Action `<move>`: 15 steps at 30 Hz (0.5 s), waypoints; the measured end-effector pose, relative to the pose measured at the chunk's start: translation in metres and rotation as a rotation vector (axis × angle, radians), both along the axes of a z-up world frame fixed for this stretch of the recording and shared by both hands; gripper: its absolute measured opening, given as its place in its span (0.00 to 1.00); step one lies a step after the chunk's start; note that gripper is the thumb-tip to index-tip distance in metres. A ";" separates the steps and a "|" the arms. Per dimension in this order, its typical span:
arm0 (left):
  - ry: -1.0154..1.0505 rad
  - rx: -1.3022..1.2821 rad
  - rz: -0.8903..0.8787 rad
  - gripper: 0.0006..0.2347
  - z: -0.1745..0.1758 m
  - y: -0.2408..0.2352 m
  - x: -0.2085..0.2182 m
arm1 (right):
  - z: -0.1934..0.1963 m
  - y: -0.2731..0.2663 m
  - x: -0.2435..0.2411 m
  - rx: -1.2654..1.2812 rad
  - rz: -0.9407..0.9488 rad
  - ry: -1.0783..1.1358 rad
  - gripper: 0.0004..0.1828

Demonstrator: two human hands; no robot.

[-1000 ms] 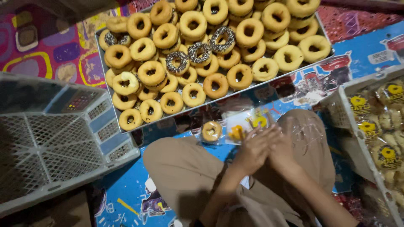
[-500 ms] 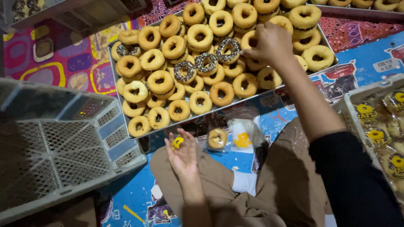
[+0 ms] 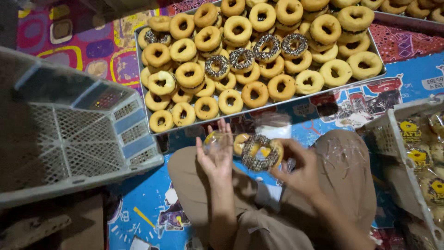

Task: The person sits on the floor and repeatedly picks doughnuts from a metal tray, places them into small plastic bags, and sets the sealed bags into a white crate. The person handles both plain and chocolate-sprinkled doughnuts.

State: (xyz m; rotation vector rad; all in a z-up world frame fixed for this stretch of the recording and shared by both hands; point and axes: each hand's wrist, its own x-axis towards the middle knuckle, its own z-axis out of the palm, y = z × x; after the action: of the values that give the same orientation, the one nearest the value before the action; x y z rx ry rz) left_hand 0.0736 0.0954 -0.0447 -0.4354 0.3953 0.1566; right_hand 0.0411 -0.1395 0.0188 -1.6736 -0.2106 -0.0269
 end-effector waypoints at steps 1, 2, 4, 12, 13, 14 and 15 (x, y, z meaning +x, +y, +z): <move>0.007 -0.017 0.003 0.20 0.001 -0.008 -0.004 | -0.007 0.010 -0.025 0.055 -0.023 0.018 0.34; 0.010 -0.032 0.002 0.20 0.004 -0.016 -0.007 | -0.009 0.018 -0.039 -0.048 -0.066 0.046 0.33; -0.148 0.180 0.029 0.20 0.015 -0.041 -0.024 | -0.001 0.032 -0.053 -0.254 -0.154 0.101 0.31; -0.311 0.638 0.069 0.29 0.056 -0.061 -0.047 | 0.051 0.045 -0.020 -0.421 0.139 -0.304 0.26; -0.337 0.706 0.027 0.31 0.057 -0.059 -0.048 | 0.053 0.046 -0.024 -0.333 0.225 -0.224 0.25; -0.367 0.772 -0.018 0.32 0.058 -0.057 -0.048 | 0.055 0.046 -0.027 -0.251 0.144 -0.270 0.21; -0.259 0.856 -0.035 0.32 0.058 -0.062 -0.050 | 0.058 0.046 -0.030 -0.167 0.064 -0.316 0.18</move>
State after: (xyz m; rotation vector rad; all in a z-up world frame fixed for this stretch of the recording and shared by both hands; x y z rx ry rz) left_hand 0.0236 0.0332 0.0130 0.3943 0.0560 0.2162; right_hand 0.0116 -0.0933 0.0764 -1.8230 -0.5159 -0.2323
